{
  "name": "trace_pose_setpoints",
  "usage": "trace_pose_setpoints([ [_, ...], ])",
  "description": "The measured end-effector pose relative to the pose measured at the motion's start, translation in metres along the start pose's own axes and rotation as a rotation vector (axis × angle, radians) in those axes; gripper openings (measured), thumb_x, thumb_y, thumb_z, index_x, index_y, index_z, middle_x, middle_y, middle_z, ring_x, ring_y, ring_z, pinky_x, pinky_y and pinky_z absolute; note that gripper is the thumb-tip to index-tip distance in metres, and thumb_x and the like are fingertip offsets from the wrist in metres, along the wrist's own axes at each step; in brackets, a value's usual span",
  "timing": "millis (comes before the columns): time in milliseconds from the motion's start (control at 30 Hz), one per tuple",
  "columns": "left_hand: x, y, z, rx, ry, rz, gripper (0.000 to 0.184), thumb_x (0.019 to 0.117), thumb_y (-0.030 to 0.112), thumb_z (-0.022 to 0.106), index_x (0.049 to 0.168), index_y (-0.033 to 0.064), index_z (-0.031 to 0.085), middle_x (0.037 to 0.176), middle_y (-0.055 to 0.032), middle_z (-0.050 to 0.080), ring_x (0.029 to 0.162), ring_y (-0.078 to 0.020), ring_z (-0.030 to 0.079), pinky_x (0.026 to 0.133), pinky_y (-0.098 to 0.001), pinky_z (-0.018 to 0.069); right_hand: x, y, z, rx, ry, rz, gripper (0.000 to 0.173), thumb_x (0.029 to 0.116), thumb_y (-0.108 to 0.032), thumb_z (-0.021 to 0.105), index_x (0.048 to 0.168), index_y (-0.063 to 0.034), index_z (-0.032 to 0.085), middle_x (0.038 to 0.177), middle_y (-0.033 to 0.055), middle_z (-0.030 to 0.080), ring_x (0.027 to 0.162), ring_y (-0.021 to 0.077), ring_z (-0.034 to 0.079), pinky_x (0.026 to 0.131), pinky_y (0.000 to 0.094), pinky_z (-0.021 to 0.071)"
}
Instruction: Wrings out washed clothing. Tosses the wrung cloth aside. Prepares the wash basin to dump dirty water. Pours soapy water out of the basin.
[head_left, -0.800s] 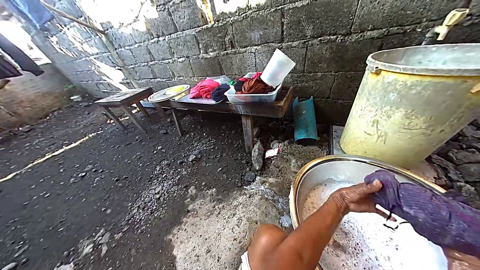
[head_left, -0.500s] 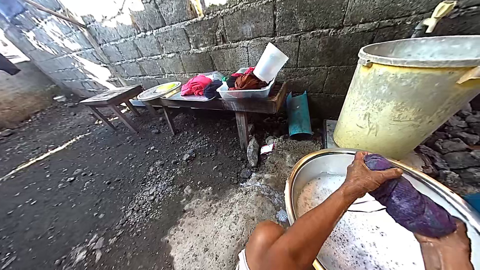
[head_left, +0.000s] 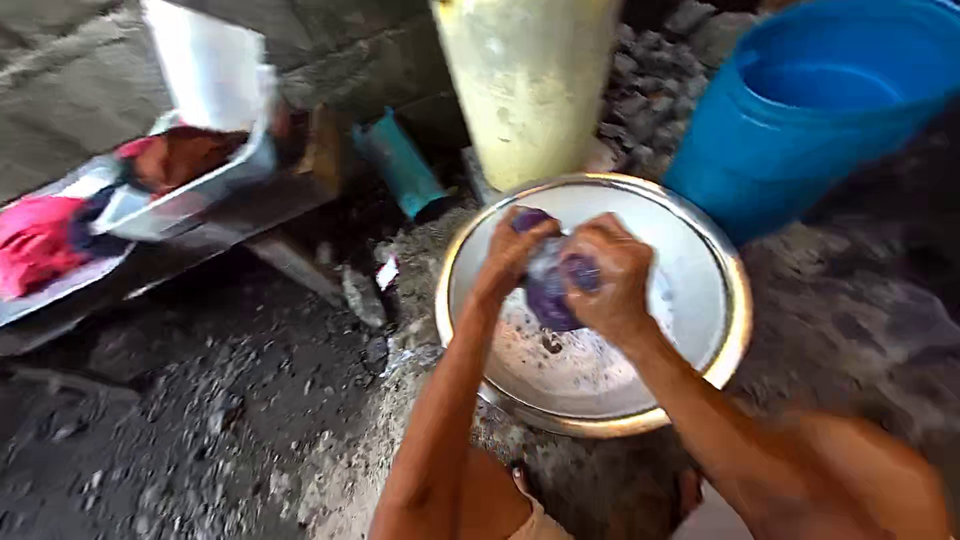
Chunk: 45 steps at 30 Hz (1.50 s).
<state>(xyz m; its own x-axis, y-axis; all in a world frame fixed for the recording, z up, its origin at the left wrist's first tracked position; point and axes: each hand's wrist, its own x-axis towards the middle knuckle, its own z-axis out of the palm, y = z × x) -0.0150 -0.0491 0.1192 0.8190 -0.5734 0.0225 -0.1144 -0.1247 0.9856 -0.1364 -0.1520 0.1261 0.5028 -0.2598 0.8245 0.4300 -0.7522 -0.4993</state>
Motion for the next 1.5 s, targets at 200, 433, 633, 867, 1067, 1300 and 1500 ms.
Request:
trace_pose_setpoints([
  [200,-0.005,0.02,-0.015,0.221,-0.187,-0.123,0.023,0.1,0.022,0.063,0.121,0.0117,0.062,0.098,0.0015,0.07,0.086,-0.0055,0.067,0.079,-0.0275,0.0584,-0.034,-0.048,0.035,-0.003,-0.094,-0.132,0.011,0.0912,-0.018,0.07,0.085,-0.0166,0.078,0.088,0.01,0.072,0.089,0.0291,0.07,0.077,0.0476,0.0559],
  [433,-0.017,0.021,0.002,0.432,-0.403,-0.314,0.03,0.0867,0.015,0.071,0.115,0.0147,0.061,0.087,-0.0022,0.067,0.069,-0.0104,0.063,0.058,-0.0287,0.0541,-0.093,-0.059,0.076,-0.036,-0.218,-0.316,0.015,0.0948,-0.015,0.063,0.087,-0.0139,0.076,0.091,0.0089,0.073,0.089,0.0301,0.069,0.077,0.0472,0.0544],
  [633,-0.03,-0.055,0.037,0.615,-0.349,-0.376,0.039,0.0837,0.007,0.08,0.117,0.0004,0.061,0.099,-0.0165,0.067,0.087,-0.0256,0.068,0.08,-0.0458,0.0578,-0.127,-0.048,0.075,0.391,-0.912,0.115,0.037,0.1031,-0.02,0.058,0.125,0.0082,0.066,0.127,0.028,0.067,0.126,0.0421,0.06,0.111,0.0562,0.0419],
  [867,-0.036,-0.093,0.061,0.552,-0.155,-0.347,0.048,0.0831,0.013,0.081,0.124,-0.0014,0.061,0.109,-0.0197,0.068,0.099,-0.0292,0.068,0.089,-0.049,0.056,-0.161,-0.01,0.076,0.391,-0.933,0.166,0.035,0.1017,-0.016,0.062,0.126,0.0091,0.065,0.127,0.0298,0.066,0.125,0.0444,0.06,0.109,0.0593,0.0442],
  [1067,0.001,-0.028,-0.009,0.18,-0.294,-0.423,0.055,0.1078,0.045,0.043,0.147,0.0072,0.043,0.118,-0.0107,0.066,0.103,-0.0171,0.065,0.091,-0.0392,0.0554,-0.088,-0.018,0.071,0.183,-0.608,-0.312,0.028,0.071,-0.01,0.088,0.095,-0.0069,0.075,0.097,0.0157,0.073,0.094,0.0379,0.07,0.073,0.0563,0.0576],
  [1300,-0.013,-0.022,-0.068,-0.403,-0.214,-0.286,0.106,0.0787,0.095,0.036,0.148,0.0146,0.046,0.124,-0.0075,0.071,0.111,-0.0211,0.069,0.092,-0.0433,0.0599,-0.01,0.026,0.027,0.896,0.172,0.532,0.017,0.0855,-0.002,0.054,0.095,-0.0008,0.068,0.095,0.0077,0.07,0.09,0.0144,0.067,0.081,0.0352,0.0569],
  [1500,-0.035,-0.064,0.011,-0.973,0.269,0.014,0.07,0.1021,0.069,0.028,0.125,0.0104,0.059,0.107,-0.0101,0.072,0.099,-0.024,0.072,0.083,-0.0471,0.0621,-0.011,0.055,0.031,1.39,0.465,1.171,0.026,0.1031,-0.008,0.04,0.122,-0.0107,0.057,0.076,0.0028,0.062,0.068,0.0137,0.063,0.066,0.0335,0.0563],
])
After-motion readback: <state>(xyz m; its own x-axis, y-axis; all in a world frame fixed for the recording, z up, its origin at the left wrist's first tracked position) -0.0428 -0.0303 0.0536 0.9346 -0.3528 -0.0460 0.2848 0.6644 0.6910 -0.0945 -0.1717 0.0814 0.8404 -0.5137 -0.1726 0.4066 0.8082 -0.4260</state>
